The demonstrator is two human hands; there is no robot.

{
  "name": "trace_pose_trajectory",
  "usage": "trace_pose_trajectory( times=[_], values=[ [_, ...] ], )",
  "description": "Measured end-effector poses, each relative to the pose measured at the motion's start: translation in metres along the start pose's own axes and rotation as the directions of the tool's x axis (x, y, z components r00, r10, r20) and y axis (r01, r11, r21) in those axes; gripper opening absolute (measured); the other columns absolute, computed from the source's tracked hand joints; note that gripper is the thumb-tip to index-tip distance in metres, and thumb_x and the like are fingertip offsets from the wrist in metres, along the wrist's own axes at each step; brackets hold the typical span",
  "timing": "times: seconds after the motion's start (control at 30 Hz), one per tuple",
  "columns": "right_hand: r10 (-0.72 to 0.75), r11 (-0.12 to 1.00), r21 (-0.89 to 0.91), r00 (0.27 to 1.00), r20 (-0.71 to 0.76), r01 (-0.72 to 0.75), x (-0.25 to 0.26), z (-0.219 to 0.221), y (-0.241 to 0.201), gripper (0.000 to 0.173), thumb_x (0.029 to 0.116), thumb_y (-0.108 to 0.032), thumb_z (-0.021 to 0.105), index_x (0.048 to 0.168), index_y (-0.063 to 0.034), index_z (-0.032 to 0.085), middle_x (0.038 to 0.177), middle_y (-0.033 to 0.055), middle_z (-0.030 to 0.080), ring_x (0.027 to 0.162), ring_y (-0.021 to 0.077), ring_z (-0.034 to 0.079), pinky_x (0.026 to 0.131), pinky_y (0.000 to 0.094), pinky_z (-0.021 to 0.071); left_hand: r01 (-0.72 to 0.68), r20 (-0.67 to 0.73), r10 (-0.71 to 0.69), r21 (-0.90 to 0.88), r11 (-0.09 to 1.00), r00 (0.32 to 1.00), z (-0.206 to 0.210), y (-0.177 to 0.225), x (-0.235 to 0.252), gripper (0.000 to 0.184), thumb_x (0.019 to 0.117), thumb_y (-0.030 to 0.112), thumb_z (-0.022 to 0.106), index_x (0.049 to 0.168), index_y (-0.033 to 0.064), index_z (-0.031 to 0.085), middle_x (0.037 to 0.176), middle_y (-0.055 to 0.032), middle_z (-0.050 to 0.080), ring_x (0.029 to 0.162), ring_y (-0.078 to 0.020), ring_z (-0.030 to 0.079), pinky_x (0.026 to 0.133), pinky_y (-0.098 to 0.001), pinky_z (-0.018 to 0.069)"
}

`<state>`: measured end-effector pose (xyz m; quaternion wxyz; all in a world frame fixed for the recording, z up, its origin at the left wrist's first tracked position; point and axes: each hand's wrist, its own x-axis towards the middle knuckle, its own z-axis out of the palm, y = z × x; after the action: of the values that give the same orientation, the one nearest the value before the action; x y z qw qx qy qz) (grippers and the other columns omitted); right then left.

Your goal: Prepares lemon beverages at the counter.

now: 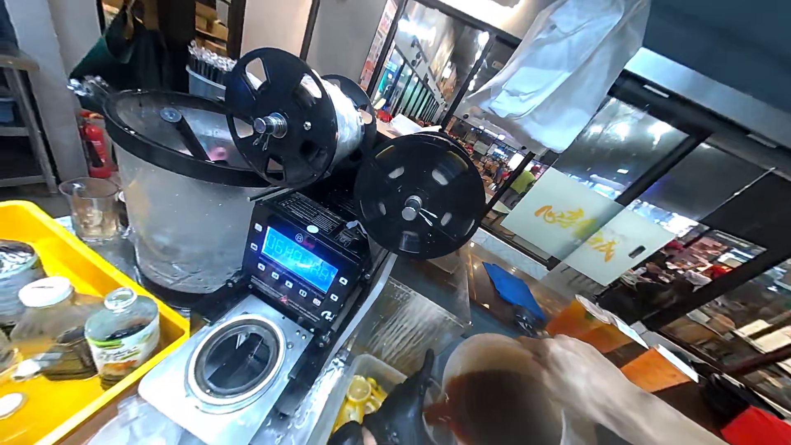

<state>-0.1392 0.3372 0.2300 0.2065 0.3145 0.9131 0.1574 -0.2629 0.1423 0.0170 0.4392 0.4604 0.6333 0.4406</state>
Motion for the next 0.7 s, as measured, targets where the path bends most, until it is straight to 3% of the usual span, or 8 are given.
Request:
trace_pose_trajectory(
  times=[0.07,0.17,0.23,0.3,0.33,0.4,0.57,0.7],
  values=[
    [0.007,1.000,0.008,1.000,0.002,-0.007,0.000,-0.002,0.001,0.034,0.1000,-0.031,0.052,0.123,-0.0128,0.071,0.105,0.0209,0.073,0.105,0.0416,0.070,0.088,0.0617,0.0528,-0.038,-0.058,0.038,0.003,0.999,0.998,0.000,-0.002,0.003,0.086,0.0817,0.011,0.082,0.154,-0.0021,0.037,0.147,-0.0220,0.053,0.133,-0.0356,0.051,0.111,-0.0405,0.0405],
    [0.006,1.000,0.011,1.000,0.010,-0.007,-0.001,-0.006,0.002,0.035,0.1004,-0.034,0.053,0.122,-0.0121,0.071,0.107,0.0215,0.073,0.106,0.0424,0.069,0.089,0.0621,0.0527,-0.249,-0.164,0.260,0.082,0.965,0.952,0.008,-0.031,0.031,0.130,0.0637,0.027,0.095,0.163,0.0040,0.014,0.151,-0.0198,0.050,0.133,-0.0356,0.054,0.111,-0.0469,0.0445],
    [0.019,1.000,0.009,1.000,0.018,-0.019,-0.001,-0.008,0.001,0.035,0.1008,-0.033,0.053,0.123,-0.0116,0.071,0.108,0.0217,0.073,0.107,0.0424,0.069,0.090,0.0617,0.0526,-0.234,-0.185,0.238,0.044,0.971,0.954,0.007,-0.027,0.020,0.124,0.0639,0.018,0.094,0.162,0.0031,0.020,0.151,-0.0195,0.050,0.132,-0.0365,0.054,0.109,-0.0460,0.0452],
    [0.027,1.000,0.007,1.000,0.009,-0.027,-0.001,-0.008,0.001,0.035,0.1009,-0.032,0.053,0.123,-0.0109,0.071,0.109,0.0223,0.073,0.107,0.0431,0.069,0.090,0.0619,0.0525,-0.027,-0.125,0.020,-0.054,0.998,0.992,-0.007,0.017,-0.016,0.104,0.0747,0.001,0.086,0.160,0.0033,0.026,0.154,-0.0185,0.048,0.136,-0.0350,0.049,0.112,-0.0429,0.0386],
    [0.031,0.999,0.009,1.000,0.004,-0.031,-0.001,-0.008,0.002,0.035,0.1009,-0.032,0.054,0.124,-0.0112,0.071,0.109,0.0224,0.072,0.108,0.0432,0.069,0.090,0.0621,0.0525,-0.019,-0.108,0.008,-0.098,0.995,0.994,-0.014,0.026,-0.026,0.100,0.0759,-0.001,0.084,0.158,0.0003,0.028,0.152,-0.0220,0.048,0.135,-0.0367,0.050,0.111,-0.0430,0.0395],
    [0.044,0.999,0.022,0.999,0.001,-0.044,-0.001,-0.007,0.003,0.036,0.1005,-0.032,0.054,0.127,-0.0131,0.071,0.112,0.0218,0.072,0.110,0.0426,0.068,0.092,0.0618,0.0522,-0.106,-0.091,0.093,-0.151,0.983,0.991,-0.021,0.032,-0.026,0.114,0.0736,-0.002,0.085,0.161,-0.0012,0.013,0.153,-0.0257,0.044,0.137,-0.0371,0.048,0.113,-0.0430,0.0388],
    [0.036,0.999,0.021,0.999,-0.008,-0.036,0.000,-0.006,0.003,0.036,0.1006,-0.031,0.054,0.126,-0.0130,0.071,0.110,0.0214,0.073,0.108,0.0417,0.069,0.090,0.0621,0.0525,-0.197,-0.138,0.175,-0.171,0.965,0.975,-0.009,0.002,0.001,0.128,0.0673,0.005,0.092,0.163,0.0017,0.006,0.152,-0.0221,0.047,0.135,-0.0330,0.050,0.112,-0.0411,0.0409],
    [0.028,0.999,0.027,1.000,0.003,-0.028,0.002,-0.007,0.004,0.034,0.1005,-0.031,0.054,0.122,-0.0117,0.072,0.107,0.0212,0.073,0.107,0.0419,0.069,0.089,0.0625,0.0528,-0.244,-0.222,0.219,-0.091,0.965,0.950,0.009,-0.022,0.036,0.148,0.0451,0.024,0.099,0.162,0.0026,0.010,0.149,-0.0150,0.049,0.134,-0.0207,0.051,0.112,-0.0330,0.0425]
  ],
)
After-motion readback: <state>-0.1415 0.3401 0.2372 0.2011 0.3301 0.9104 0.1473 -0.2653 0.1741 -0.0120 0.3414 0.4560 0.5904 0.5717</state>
